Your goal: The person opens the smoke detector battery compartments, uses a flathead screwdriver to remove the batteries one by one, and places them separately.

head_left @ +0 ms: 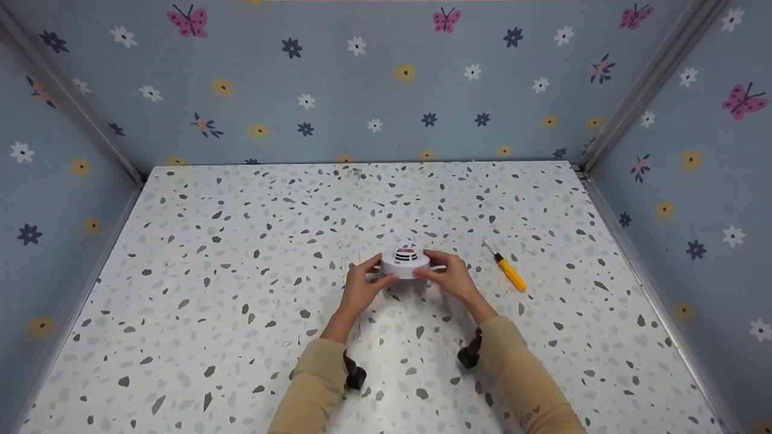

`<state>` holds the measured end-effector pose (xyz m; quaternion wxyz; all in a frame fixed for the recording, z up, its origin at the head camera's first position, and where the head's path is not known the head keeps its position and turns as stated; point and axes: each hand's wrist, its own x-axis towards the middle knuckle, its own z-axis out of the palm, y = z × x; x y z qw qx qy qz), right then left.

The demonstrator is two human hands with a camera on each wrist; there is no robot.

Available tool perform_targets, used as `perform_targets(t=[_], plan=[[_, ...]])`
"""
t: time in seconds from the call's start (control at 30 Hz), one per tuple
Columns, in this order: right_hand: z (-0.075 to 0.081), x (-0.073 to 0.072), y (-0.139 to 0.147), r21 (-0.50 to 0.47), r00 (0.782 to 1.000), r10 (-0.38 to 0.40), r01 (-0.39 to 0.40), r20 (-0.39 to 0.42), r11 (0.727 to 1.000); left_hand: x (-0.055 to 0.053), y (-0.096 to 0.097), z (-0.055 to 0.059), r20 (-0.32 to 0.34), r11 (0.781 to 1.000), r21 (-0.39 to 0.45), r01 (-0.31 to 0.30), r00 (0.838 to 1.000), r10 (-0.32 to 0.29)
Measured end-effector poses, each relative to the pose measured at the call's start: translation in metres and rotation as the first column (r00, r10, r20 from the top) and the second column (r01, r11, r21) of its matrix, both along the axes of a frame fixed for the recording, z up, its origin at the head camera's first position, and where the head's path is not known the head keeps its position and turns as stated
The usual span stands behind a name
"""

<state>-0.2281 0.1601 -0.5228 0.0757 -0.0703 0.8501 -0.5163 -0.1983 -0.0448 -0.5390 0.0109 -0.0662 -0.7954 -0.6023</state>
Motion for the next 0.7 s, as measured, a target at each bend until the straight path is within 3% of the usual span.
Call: perform_targets(t=[0.3, 0.7], plan=[[0.003, 0.01, -0.001, -0.016, 0.999, -0.018, 0.017, -0.042, 1.0, 0.006, 0.002, 0.005, -0.025, 0.999, 0.012, -0.038, 0.999, 0.038], [0.004, 0.018, -0.003, -0.012, 0.996, -0.018, 0.017, -0.083, 1.0, 0.012, 0.005, 0.005, 0.009, 0.988, -0.037, -0.147, 0.989, 0.147]])
